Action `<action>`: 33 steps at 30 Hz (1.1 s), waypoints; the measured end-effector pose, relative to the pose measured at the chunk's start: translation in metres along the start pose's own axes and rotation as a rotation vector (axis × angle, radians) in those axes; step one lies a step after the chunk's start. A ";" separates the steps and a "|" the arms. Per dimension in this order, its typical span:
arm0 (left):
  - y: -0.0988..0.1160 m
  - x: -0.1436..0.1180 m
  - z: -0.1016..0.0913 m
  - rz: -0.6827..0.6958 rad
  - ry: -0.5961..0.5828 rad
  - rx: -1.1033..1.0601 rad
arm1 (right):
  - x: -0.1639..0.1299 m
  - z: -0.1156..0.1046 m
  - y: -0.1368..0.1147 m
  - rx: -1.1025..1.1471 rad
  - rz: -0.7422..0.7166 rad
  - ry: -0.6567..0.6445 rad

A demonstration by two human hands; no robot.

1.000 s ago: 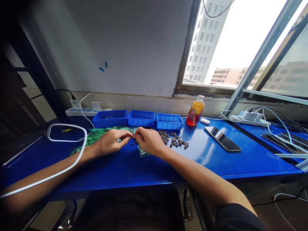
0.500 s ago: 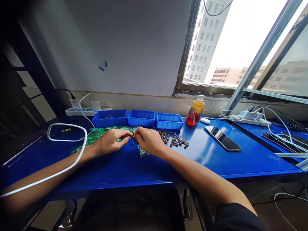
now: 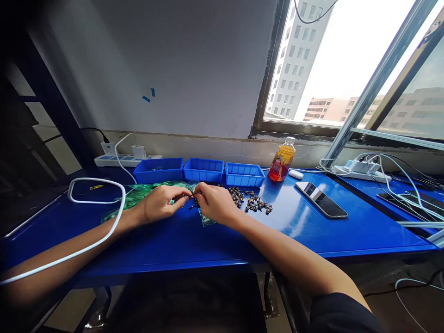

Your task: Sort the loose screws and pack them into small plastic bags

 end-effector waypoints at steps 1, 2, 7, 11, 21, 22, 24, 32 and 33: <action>0.000 0.000 0.000 -0.003 -0.002 0.000 | 0.000 0.000 0.000 -0.004 0.003 -0.004; 0.000 0.000 0.000 -0.003 -0.002 0.000 | 0.000 0.000 0.000 -0.007 0.008 -0.006; -0.001 0.000 0.001 0.003 0.012 -0.003 | 0.000 0.000 0.000 -0.034 0.023 -0.007; -0.001 0.000 0.000 0.007 0.024 -0.006 | 0.000 0.000 0.000 -0.062 0.031 -0.012; 0.001 0.000 0.000 -0.005 0.028 -0.001 | -0.001 0.000 -0.001 -0.028 0.045 -0.030; 0.001 0.000 0.000 -0.011 0.026 0.006 | -0.001 0.000 -0.001 -0.029 0.044 -0.029; 0.001 0.000 0.000 -0.023 0.027 0.018 | -0.001 0.000 -0.001 -0.033 0.048 -0.034; -0.003 0.000 0.002 -0.023 0.046 0.034 | -0.001 -0.001 -0.001 -0.050 0.054 -0.038; -0.003 0.000 0.002 -0.025 0.042 0.031 | -0.001 -0.001 -0.001 -0.048 0.049 -0.039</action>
Point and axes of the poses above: each hand's wrist, its own x-axis towards the middle knuckle, its own z-axis out of the palm, y = z × x, the point moved 1 cm from there along x, towards the middle knuckle, and after that the axes turned 9 degrees about z, right-handed, at the moved point
